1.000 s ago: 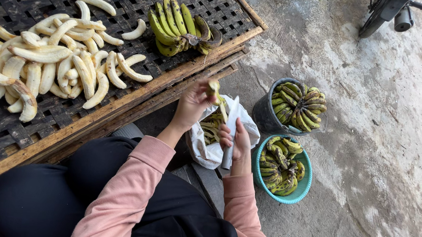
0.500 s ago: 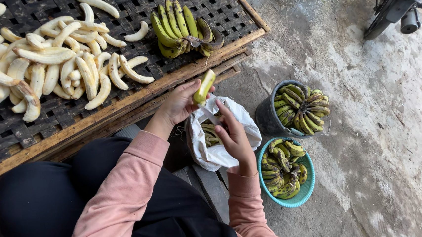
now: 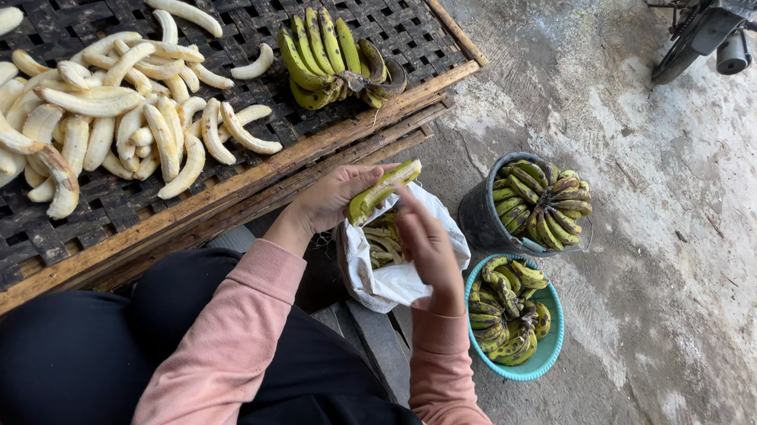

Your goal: The person sits beside a slatted wooden rack and peels green bananas with a knife, one at a time. They cut the peel, remove it by hand, place the peeled banana on the rack, and drop the peels into a white sack on the ground, taking unpeeled bananas from a bucket and basket.

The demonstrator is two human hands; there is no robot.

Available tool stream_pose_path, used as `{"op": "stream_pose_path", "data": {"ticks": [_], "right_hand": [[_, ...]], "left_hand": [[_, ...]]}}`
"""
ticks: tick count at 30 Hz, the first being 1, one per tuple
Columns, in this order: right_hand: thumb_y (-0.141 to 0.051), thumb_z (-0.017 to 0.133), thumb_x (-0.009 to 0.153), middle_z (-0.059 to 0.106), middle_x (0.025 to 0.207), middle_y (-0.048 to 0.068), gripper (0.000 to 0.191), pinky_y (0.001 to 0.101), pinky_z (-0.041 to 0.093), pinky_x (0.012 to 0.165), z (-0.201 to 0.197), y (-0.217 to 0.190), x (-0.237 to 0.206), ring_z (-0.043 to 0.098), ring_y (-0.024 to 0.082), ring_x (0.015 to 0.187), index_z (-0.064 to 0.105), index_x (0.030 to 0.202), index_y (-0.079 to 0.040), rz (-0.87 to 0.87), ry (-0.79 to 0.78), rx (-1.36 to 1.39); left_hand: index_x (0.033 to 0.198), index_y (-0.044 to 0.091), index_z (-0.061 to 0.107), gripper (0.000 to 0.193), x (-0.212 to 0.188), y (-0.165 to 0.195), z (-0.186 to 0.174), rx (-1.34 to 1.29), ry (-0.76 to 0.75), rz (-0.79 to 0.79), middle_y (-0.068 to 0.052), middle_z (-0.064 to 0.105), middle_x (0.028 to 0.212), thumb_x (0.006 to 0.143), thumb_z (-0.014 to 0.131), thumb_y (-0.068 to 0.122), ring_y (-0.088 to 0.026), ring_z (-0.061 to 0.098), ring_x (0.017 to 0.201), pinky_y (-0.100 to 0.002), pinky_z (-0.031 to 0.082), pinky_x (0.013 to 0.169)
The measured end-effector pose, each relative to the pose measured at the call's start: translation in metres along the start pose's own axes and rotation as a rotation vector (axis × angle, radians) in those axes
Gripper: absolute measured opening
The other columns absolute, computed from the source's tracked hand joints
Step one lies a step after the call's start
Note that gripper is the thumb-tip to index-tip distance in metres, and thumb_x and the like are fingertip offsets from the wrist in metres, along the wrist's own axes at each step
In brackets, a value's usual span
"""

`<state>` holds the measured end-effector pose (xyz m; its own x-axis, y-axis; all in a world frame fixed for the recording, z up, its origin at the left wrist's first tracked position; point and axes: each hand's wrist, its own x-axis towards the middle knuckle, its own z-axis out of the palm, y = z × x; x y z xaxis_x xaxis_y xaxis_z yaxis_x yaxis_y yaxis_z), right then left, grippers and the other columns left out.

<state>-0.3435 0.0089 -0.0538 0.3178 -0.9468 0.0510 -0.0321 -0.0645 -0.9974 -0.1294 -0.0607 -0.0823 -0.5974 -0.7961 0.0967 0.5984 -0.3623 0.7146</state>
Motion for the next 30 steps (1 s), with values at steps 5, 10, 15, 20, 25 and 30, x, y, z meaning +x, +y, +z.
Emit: {"op": "stream_pose_path", "data": {"ticks": [5,10,15,20,25,30], "right_hand": [[-0.024,0.046,0.108,0.055,0.085,-0.001,0.059,0.019,0.042,0.049,-0.014,-0.01,-0.019,0.048,0.004,0.059,0.029,0.163,-0.014,-0.045,0.059,0.205],[-0.021,0.054,0.111,0.049,0.089,-0.002,0.063,0.0168,0.04,0.063,0.006,-0.004,-0.022,0.044,0.003,0.072,0.029,0.168,-0.014,-0.077,-0.24,-0.069],[-0.02,0.049,0.121,0.06,0.12,0.015,0.038,0.0244,0.048,0.096,0.008,0.013,-0.006,0.06,0.015,0.111,0.041,0.157,-0.013,-0.531,-0.206,-0.354],[-0.037,0.045,0.111,0.051,0.085,0.001,0.057,0.024,0.045,0.046,-0.012,0.042,-0.018,0.048,0.009,0.061,0.033,0.162,-0.014,-0.084,0.201,0.486],[-0.042,0.04,0.108,0.049,0.077,0.001,0.054,0.0238,0.041,0.039,-0.021,0.071,-0.027,0.045,0.008,0.053,0.032,0.155,-0.017,0.239,0.485,0.378],[-0.025,0.063,0.102,0.054,0.082,0.0,0.059,0.0207,0.039,0.047,-0.004,0.075,-0.015,0.048,0.007,0.058,0.034,0.151,-0.01,0.048,0.43,0.079]], "left_hand": [[0.148,-0.004,0.051,0.064,0.001,0.002,-0.006,-0.022,0.033,0.03,-0.015,0.072,0.118,0.105,0.054,0.043,-0.008,0.069,0.085,-0.02,0.06,0.073],[0.147,-0.006,0.052,0.064,0.004,-0.008,-0.001,-0.013,0.038,-0.014,-0.014,0.071,0.122,0.107,0.048,0.044,-0.01,0.071,0.095,-0.023,0.061,0.079],[0.145,-0.004,0.053,0.06,0.004,-0.009,-0.002,0.017,0.07,-0.044,-0.015,0.071,0.121,0.106,0.05,0.041,-0.013,0.072,0.1,-0.026,0.062,0.083],[0.149,-0.002,0.048,0.051,0.006,-0.013,-0.011,-0.102,0.096,0.031,-0.016,0.068,0.119,0.11,0.047,0.032,-0.017,0.069,0.095,-0.029,0.061,0.078],[0.144,-0.003,0.045,0.044,0.013,-0.021,-0.025,-0.012,0.29,-0.003,-0.017,0.065,0.125,0.108,0.041,0.023,-0.018,0.066,0.097,-0.031,0.064,0.084],[0.142,0.004,0.05,0.041,0.019,-0.044,-0.014,0.27,0.435,-0.138,-0.014,0.066,0.123,0.105,0.051,0.021,-0.018,0.065,0.101,-0.031,0.06,0.084]]}}
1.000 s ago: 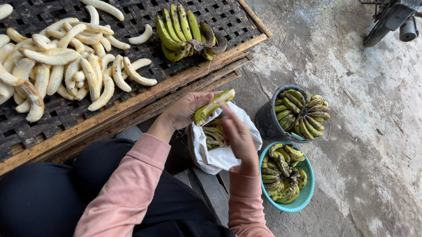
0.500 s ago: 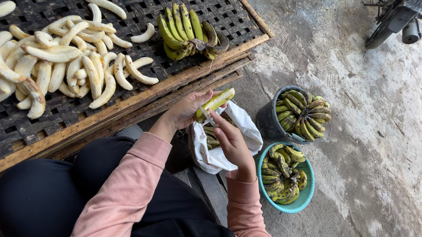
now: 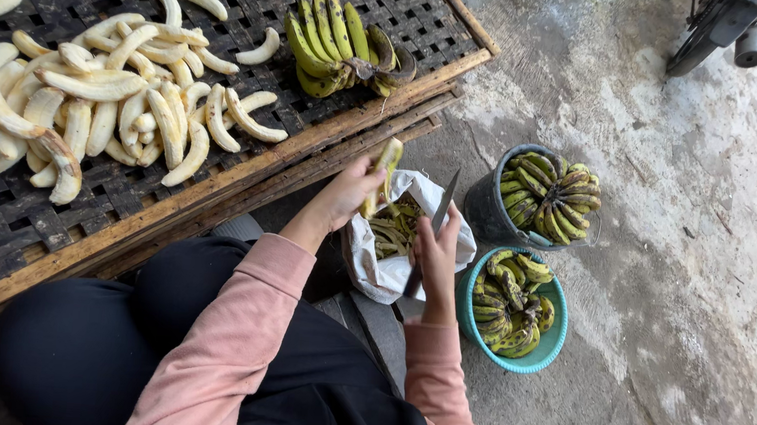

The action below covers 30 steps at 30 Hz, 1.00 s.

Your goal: The person sits beside a slatted wooden rack and peels green bananas with a knife, one at a time. They cut the peel, remove it by hand, place the peeled banana on the rack, and drop the peels into a white sack on the ground, taking unpeeled bananas from a bucket and basket.

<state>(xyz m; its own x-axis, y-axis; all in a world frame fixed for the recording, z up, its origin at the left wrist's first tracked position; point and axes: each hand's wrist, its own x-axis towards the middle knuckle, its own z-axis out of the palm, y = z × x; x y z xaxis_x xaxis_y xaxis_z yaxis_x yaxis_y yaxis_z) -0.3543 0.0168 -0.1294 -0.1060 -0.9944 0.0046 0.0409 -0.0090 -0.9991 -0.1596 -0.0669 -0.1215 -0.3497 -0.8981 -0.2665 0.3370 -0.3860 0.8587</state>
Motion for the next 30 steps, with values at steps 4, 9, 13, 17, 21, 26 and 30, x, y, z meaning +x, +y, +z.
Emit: {"op": "stream_pose_path", "data": {"ticks": [4,9,13,17,21,26,30], "right_hand": [[-0.013,0.075,0.094,0.07,0.105,0.004,0.051,0.0196,0.052,0.068,0.02,-0.012,0.031,0.065,0.007,0.083,0.051,0.135,0.002,-0.174,0.033,-0.074],[-0.013,0.075,0.094,0.072,0.096,0.005,0.03,0.0207,0.052,0.064,0.026,-0.011,0.049,0.065,0.007,0.077,0.065,0.116,0.005,-0.111,0.025,0.04],[-0.016,0.07,0.1,0.06,0.078,0.001,0.024,0.0231,0.04,0.047,0.012,0.01,0.048,0.05,0.007,0.057,0.066,0.115,0.003,0.02,0.024,0.281],[-0.014,0.069,0.102,0.052,0.077,-0.003,0.018,0.0236,0.041,0.048,-0.009,0.036,0.057,0.044,0.007,0.06,0.058,0.111,-0.004,0.162,0.02,0.736],[-0.015,0.069,0.101,0.055,0.083,-0.001,0.023,0.0251,0.044,0.049,-0.032,0.055,0.044,0.049,0.008,0.063,0.056,0.114,-0.002,0.077,0.196,0.715],[-0.017,0.073,0.094,0.056,0.098,0.0,0.052,0.0236,0.049,0.043,-0.026,0.038,0.029,0.062,0.009,0.068,0.048,0.138,-0.004,0.076,0.288,-0.187],[-0.007,0.078,0.086,0.069,0.1,0.006,0.061,0.0242,0.045,0.048,0.012,0.016,0.015,0.059,0.012,0.066,0.05,0.14,-0.003,-0.079,0.085,-0.162]], "left_hand": [[0.131,0.006,0.06,0.037,-0.01,-0.003,0.02,0.423,0.056,0.096,-0.008,0.069,0.122,0.095,0.067,0.013,-0.018,0.068,0.107,-0.032,0.058,0.091],[0.121,0.006,0.066,0.036,-0.014,-0.002,0.016,0.579,0.063,0.217,-0.006,0.074,0.108,0.087,0.077,0.013,-0.016,0.072,0.1,-0.031,0.058,0.087],[0.122,0.01,0.069,0.027,0.002,-0.02,0.009,0.162,-0.123,0.171,-0.007,0.072,0.111,0.095,0.072,0.016,-0.014,0.066,0.102,-0.03,0.058,0.09],[0.129,0.01,0.068,0.024,0.013,-0.031,0.013,-0.284,-0.112,0.257,-0.005,0.069,0.117,0.108,0.059,0.017,-0.016,0.062,0.111,-0.038,0.049,0.103],[0.135,0.022,0.055,0.031,0.016,-0.008,-0.008,-0.61,0.208,0.331,0.0,0.063,0.127,0.105,0.046,0.019,-0.015,0.056,0.122,-0.052,0.043,0.106],[0.135,0.014,0.045,0.031,0.017,-0.005,-0.019,-0.783,0.193,0.283,-0.011,0.054,0.132,0.106,0.048,0.025,-0.025,0.053,0.127,-0.063,0.042,0.106],[0.132,0.011,0.043,0.034,0.024,-0.033,0.001,-0.654,0.086,0.181,-0.014,0.053,0.13,0.102,0.057,0.017,-0.025,0.055,0.126,-0.058,0.05,0.105]]}}
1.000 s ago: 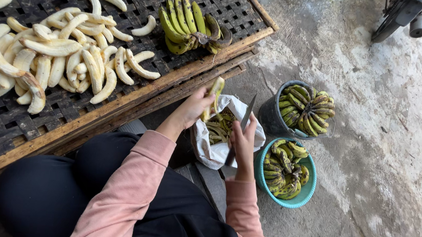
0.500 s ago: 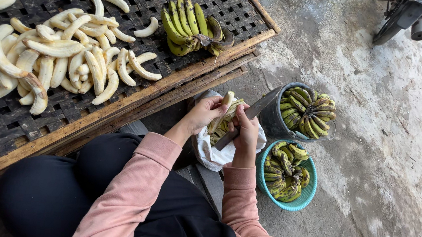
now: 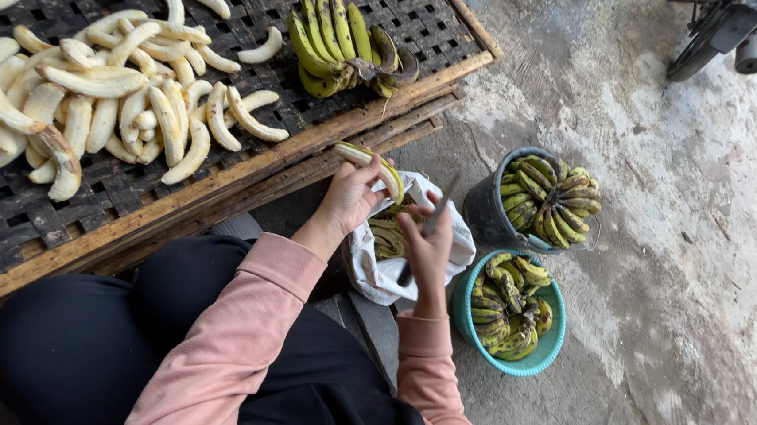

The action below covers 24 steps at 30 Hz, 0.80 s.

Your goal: The person sits beside a slatted wooden rack and peels green bananas with a knife, one at a time. They cut the peel, remove it by hand, place the peeled banana on the rack, and drop the peels into a white sack on the ground, taking unpeeled bananas from a bucket and basket.

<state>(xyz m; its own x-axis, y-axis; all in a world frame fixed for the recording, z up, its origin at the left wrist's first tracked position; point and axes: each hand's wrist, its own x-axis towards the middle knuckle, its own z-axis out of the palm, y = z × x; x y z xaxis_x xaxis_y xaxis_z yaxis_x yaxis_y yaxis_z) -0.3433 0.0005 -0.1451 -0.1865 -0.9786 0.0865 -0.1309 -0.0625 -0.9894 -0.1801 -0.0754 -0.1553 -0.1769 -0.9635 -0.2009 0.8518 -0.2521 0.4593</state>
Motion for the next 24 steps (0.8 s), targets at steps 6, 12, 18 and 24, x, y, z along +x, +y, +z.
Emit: {"op": "stream_pose_path", "data": {"ticks": [6,12,18,24], "right_hand": [[-0.001,0.07,0.099,0.075,0.102,0.005,0.023,0.0214,0.053,0.082,0.02,-0.023,0.004,0.066,0.006,0.091,0.071,0.122,0.002,-0.321,-0.024,-0.023],[-0.002,0.065,0.1,0.073,0.087,0.002,0.009,0.0217,0.044,0.06,-0.016,-0.039,0.03,0.059,0.006,0.069,0.074,0.103,-0.004,-0.343,-0.012,-0.276],[-0.004,0.063,0.103,0.068,0.093,0.007,0.012,0.0227,0.037,0.053,-0.06,-0.041,0.056,0.049,0.012,0.064,0.074,0.1,-0.008,-0.208,0.238,-0.246],[-0.016,0.068,0.1,0.067,0.101,0.003,0.026,0.0196,0.042,0.052,-0.046,-0.006,0.041,0.054,0.006,0.061,0.069,0.124,-0.006,-0.163,0.048,-0.322]], "left_hand": [[0.122,0.003,0.051,0.03,-0.007,0.005,-0.001,0.133,-0.104,-0.128,-0.012,0.063,0.116,0.104,0.06,0.025,-0.023,0.063,0.111,-0.043,0.057,0.094],[0.132,0.007,0.052,0.041,-0.025,0.046,0.014,0.486,-0.421,-0.411,-0.007,0.067,0.108,0.096,0.067,0.021,-0.019,0.069,0.102,-0.038,0.065,0.082],[0.145,0.014,0.052,0.062,-0.038,0.047,0.023,0.68,-0.465,-0.47,-0.002,0.062,0.11,0.087,0.076,0.01,-0.017,0.07,0.104,-0.033,0.064,0.082],[0.143,0.013,0.048,0.071,-0.022,0.004,0.017,0.992,-0.26,-0.097,-0.005,0.063,0.106,0.081,0.083,0.009,-0.017,0.071,0.091,-0.032,0.062,0.077]]}}
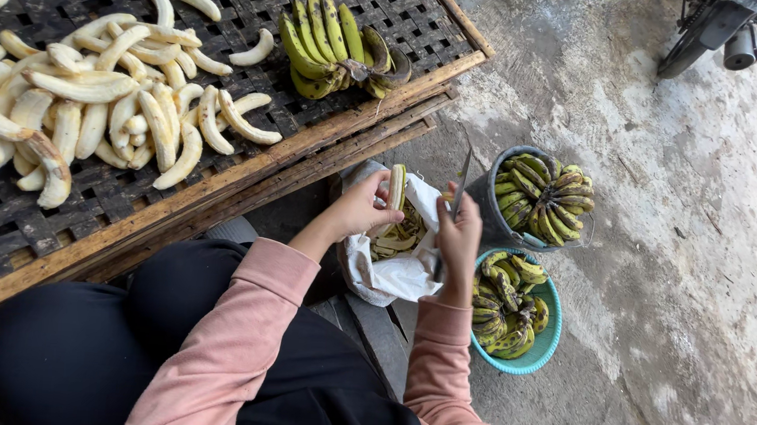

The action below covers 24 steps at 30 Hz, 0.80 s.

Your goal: The person sits beside a slatted wooden rack and peels green bananas with a knife, one at a time. They cut the peel, remove it by hand, place the peeled banana on the rack, and drop the peels into a white sack on the ground, taking unpeeled bananas from a bucket and basket.

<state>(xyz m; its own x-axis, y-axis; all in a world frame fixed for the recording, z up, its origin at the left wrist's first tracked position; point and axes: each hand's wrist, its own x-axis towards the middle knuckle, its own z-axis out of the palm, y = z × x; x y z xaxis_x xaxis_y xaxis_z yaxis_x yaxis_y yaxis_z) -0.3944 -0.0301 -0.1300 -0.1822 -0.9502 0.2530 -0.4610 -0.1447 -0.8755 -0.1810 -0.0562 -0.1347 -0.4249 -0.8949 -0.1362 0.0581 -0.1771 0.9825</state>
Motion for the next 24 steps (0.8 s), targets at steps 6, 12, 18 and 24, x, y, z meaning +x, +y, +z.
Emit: {"op": "stream_pose_path", "data": {"ticks": [6,12,18,24], "right_hand": [[-0.018,0.063,0.106,0.062,0.071,0.0,0.022,0.0223,0.038,0.043,0.047,0.008,-0.022,0.051,0.005,0.051,0.07,0.112,0.002,0.171,-0.113,0.398],[-0.02,0.055,0.107,0.067,0.078,0.0,0.025,0.0229,0.047,0.055,0.049,0.028,-0.018,0.059,0.007,0.063,0.066,0.11,0.002,0.307,-0.019,0.623],[-0.022,0.063,0.1,0.073,0.088,0.004,0.025,0.0277,0.052,0.067,0.018,0.066,-0.011,0.066,0.01,0.074,0.074,0.106,0.0,0.214,0.09,-0.039],[-0.02,0.076,0.099,0.074,0.094,0.005,0.027,0.0313,0.056,0.076,0.05,0.066,0.055,0.071,0.017,0.085,0.073,0.113,0.003,-0.239,0.144,0.012]], "left_hand": [[0.14,0.01,0.041,0.071,0.005,-0.021,0.018,0.235,0.128,0.053,-0.007,0.062,0.105,0.082,0.083,0.009,-0.017,0.072,0.084,-0.032,0.061,0.074],[0.143,0.006,0.041,0.052,0.005,-0.011,0.008,-0.274,-0.044,-0.09,-0.011,0.064,0.115,0.096,0.064,0.009,-0.015,0.072,0.09,-0.028,0.064,0.077],[0.141,-0.003,0.054,0.043,-0.004,0.025,-0.033,-0.444,0.012,-0.056,-0.019,0.069,0.116,0.101,0.062,0.011,-0.016,0.068,0.087,-0.027,0.061,0.074],[0.157,0.008,0.037,0.047,-0.039,0.079,-0.138,0.685,1.032,0.399,-0.02,0.068,0.131,0.113,0.05,0.004,-0.025,0.072,0.103,-0.03,0.065,0.079]]}}
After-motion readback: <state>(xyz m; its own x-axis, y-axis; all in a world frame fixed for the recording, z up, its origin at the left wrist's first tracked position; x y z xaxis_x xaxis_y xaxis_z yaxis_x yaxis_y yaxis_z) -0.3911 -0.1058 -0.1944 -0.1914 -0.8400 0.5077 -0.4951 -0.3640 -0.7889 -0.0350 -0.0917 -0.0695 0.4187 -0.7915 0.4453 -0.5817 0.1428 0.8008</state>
